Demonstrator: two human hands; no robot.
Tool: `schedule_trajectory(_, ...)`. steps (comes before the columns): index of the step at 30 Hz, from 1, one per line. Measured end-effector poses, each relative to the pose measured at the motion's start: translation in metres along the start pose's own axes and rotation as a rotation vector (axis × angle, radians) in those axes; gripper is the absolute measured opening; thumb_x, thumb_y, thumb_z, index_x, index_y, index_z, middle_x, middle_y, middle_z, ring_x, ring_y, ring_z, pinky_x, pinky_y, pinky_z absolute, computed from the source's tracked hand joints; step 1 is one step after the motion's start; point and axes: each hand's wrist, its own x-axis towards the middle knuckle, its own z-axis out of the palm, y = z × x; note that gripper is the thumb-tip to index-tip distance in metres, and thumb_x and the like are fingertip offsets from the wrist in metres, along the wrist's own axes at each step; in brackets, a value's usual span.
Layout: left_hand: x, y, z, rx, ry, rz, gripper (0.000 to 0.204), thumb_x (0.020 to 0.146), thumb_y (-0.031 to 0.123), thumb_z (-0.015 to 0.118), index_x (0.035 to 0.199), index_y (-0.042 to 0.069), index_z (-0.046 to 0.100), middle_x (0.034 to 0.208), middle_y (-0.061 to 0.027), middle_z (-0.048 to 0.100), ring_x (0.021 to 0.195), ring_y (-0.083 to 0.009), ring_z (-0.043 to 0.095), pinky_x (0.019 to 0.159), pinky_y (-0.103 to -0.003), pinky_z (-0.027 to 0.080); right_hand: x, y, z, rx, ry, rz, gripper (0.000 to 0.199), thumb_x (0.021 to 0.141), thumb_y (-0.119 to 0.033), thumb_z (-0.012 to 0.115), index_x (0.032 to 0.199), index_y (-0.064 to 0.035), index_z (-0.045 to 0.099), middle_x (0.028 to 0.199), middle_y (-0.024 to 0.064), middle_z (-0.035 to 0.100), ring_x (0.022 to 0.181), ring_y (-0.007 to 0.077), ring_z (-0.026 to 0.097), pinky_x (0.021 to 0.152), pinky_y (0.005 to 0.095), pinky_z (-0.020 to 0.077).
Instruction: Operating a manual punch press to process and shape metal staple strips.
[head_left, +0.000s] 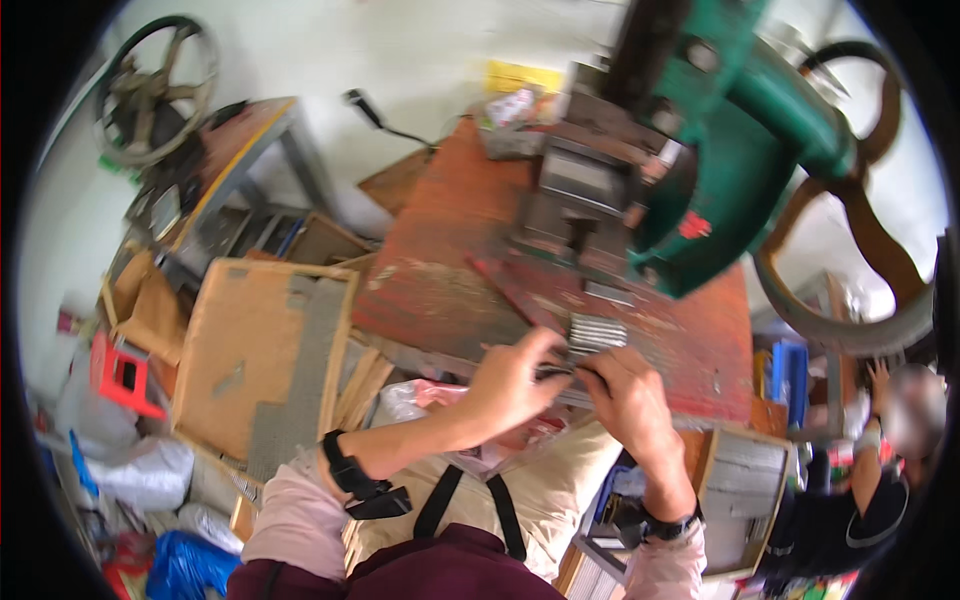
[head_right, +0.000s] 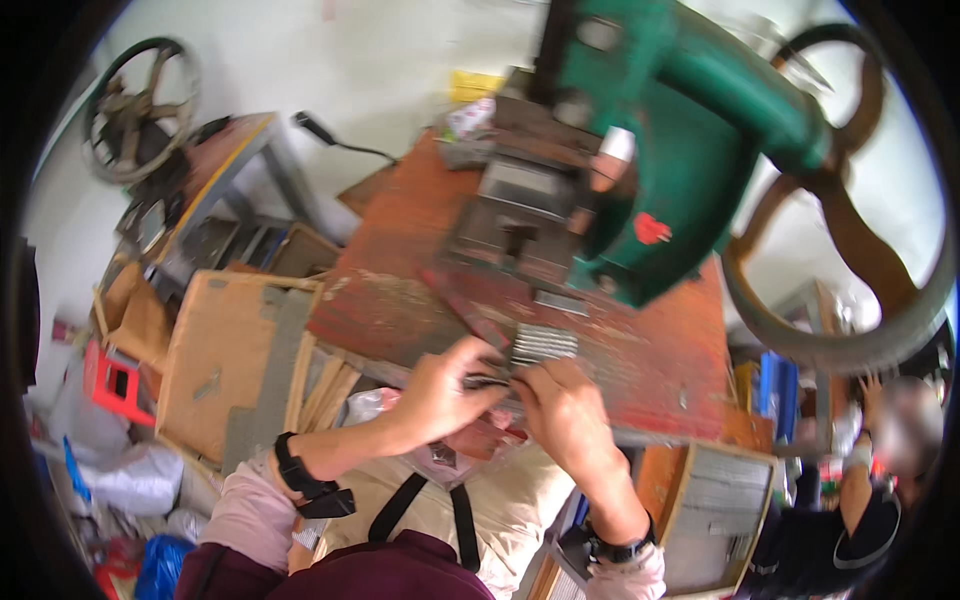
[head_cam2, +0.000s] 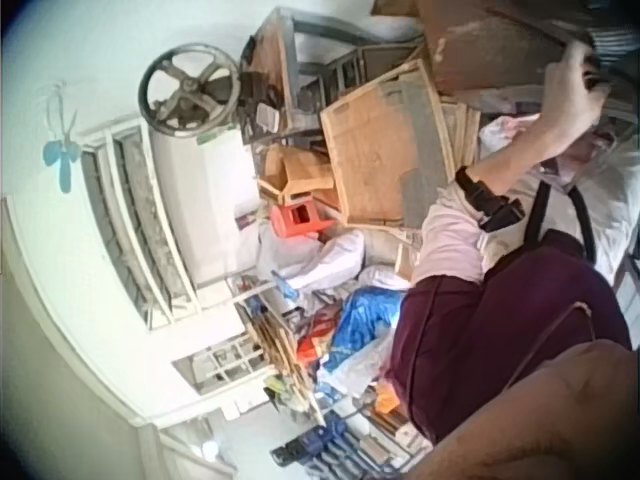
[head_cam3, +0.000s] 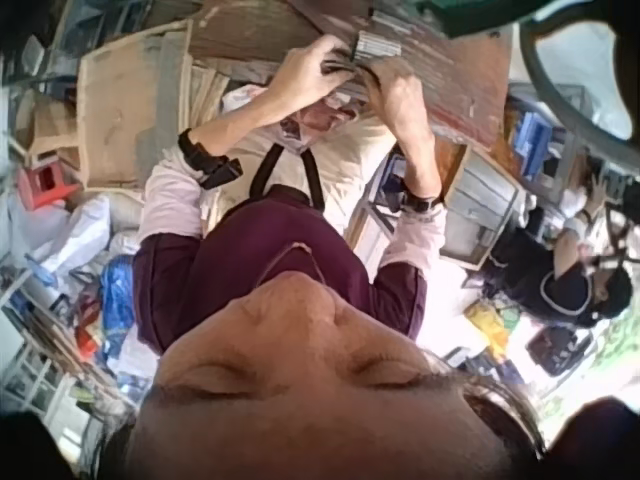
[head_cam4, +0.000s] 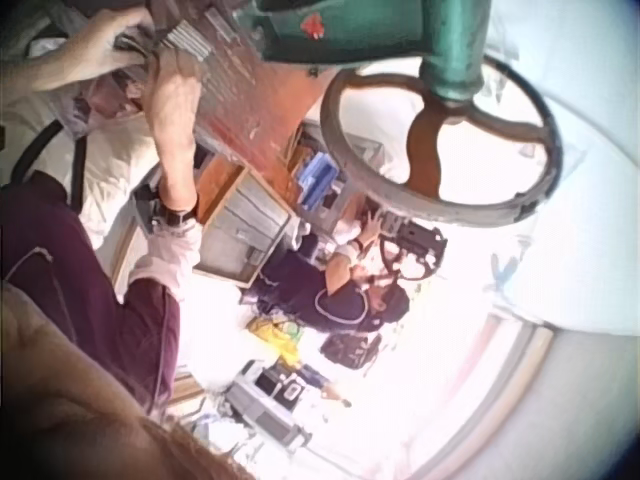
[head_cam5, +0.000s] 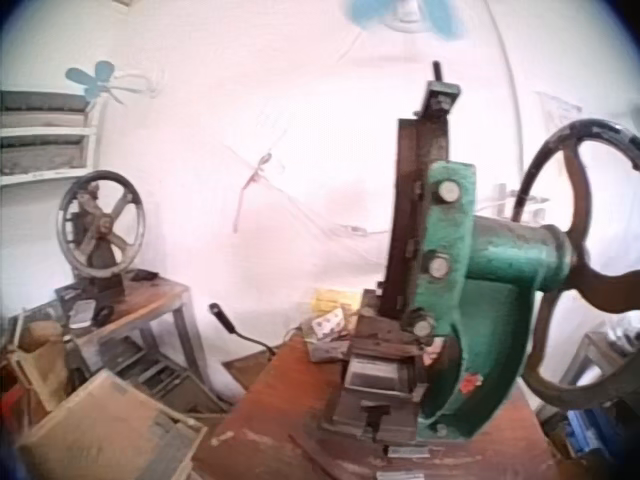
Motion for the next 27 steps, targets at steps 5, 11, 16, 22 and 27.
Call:
schedule_trajectory(5,-0.015,-0.001,-0.006,0.013,-0.001,-0.008,0.037,0.074,0.007,0.068,0.106,0.004,0.050,0.083,-0.0180,0.067,0.079,-0.0355,0.066,0.067,-0.040,0.052,0.001,-0.012,0.000,-0.063,-0.122,-0.151,0.015,0.072,0.002,0.065,0.086,0.0014,0.060,0.083,0.0146,0.060,0.077,0.0331,0.056,0.068,0.0409,0.0467)
schedule_trajectory(11,-0.064,-0.018,-0.024,-0.039,-0.023,-0.115,0.034,0.075,0.006,0.068,0.104,0.003,0.050,0.082,-0.0163,0.067,0.077,-0.0345,0.065,0.064,-0.041,0.049,-0.009,-0.036,0.031,-0.035,-0.281,-0.259,0.016,0.071,0.004,0.064,0.087,0.0009,0.058,0.085,0.0136,0.059,0.077,0.0314,0.056,0.069,0.0407,0.0464)
schedule_trajectory(16,-0.110,-0.038,-0.049,-0.106,0.027,-0.026,0.034,0.075,0.008,0.070,0.103,0.002,0.051,0.078,-0.0151,0.063,0.073,-0.0353,0.063,0.064,-0.041,0.048,-0.013,-0.054,0.069,0.125,-0.405,-0.271,0.018,0.068,0.003,0.066,0.083,0.0002,0.057,0.081,0.0122,0.059,0.074,0.0310,0.057,0.065,0.0395,0.0461)
schedule_trajectory(22,-0.142,-0.046,-0.075,-0.042,0.121,-0.044,0.032,0.078,0.009,0.067,0.105,0.004,0.051,0.077,-0.0158,0.061,0.065,-0.0356,0.061,0.056,-0.043,0.048,-0.007,-0.076,0.106,0.353,-0.488,-0.059,0.015,0.073,0.002,0.067,0.085,0.0021,0.058,0.083,0.0136,0.062,0.073,0.0274,0.060,0.067,0.0341,0.0474)
schedule_trajectory(27,-0.155,-0.053,-0.089,0.066,0.198,-0.045,0.028,0.081,0.010,0.065,0.104,0.004,0.050,0.074,-0.0142,0.060,0.063,-0.0338,0.061,0.053,-0.041,0.049,-0.007,-0.089,0.129,0.439,-0.529,0.165,0.010,0.077,0.003,0.064,0.085,0.0031,0.059,0.086,0.0128,0.063,0.075,0.0212,0.061,0.069,0.0295,0.0476)
